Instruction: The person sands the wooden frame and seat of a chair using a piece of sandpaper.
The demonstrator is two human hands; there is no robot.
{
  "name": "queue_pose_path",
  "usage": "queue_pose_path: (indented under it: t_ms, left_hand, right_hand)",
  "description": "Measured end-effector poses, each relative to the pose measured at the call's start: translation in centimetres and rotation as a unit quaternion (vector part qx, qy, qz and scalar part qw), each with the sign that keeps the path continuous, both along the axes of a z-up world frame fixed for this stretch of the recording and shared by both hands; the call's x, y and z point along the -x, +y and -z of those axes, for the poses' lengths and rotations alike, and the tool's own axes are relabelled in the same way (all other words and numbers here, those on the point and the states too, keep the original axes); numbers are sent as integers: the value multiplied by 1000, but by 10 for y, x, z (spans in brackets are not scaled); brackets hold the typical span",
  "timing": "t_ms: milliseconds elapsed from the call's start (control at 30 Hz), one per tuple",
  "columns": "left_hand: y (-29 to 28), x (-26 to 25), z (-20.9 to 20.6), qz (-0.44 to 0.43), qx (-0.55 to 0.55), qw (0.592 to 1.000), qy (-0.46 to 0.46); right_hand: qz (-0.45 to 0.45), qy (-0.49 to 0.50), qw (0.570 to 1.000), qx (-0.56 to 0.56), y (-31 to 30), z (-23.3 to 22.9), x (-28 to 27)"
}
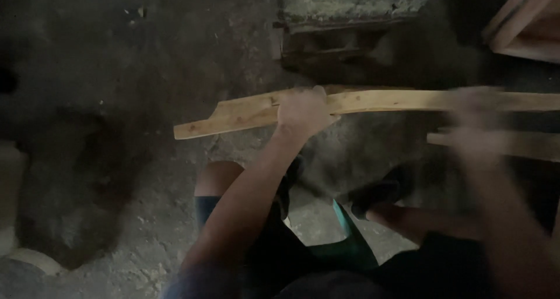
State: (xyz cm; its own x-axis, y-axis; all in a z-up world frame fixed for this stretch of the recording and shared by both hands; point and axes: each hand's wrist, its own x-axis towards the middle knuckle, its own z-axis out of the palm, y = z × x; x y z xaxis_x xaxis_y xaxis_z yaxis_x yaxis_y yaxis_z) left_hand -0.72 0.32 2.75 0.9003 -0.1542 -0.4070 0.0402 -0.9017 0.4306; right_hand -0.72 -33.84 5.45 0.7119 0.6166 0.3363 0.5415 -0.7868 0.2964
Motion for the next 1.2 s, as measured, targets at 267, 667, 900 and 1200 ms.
queue_pose_path:
  t_ms: [267, 667, 900, 1200]
  left_hand:
    - [-4, 9, 37, 3, -4, 990, -140]
    - [-22, -3, 27, 25, -122, 957, -262]
    - [-55, -18, 11, 54, 21, 996, -71]
    - [-56, -13, 9, 63, -18, 993, -100]
  right_hand:
    - [46, 113, 984, -129, 150, 88, 28]
    - [137, 78, 978, -135, 128, 79, 53]
    - [176, -8, 982, -64, -4, -1, 24]
    - [113, 43, 990, -77, 39, 22, 13]
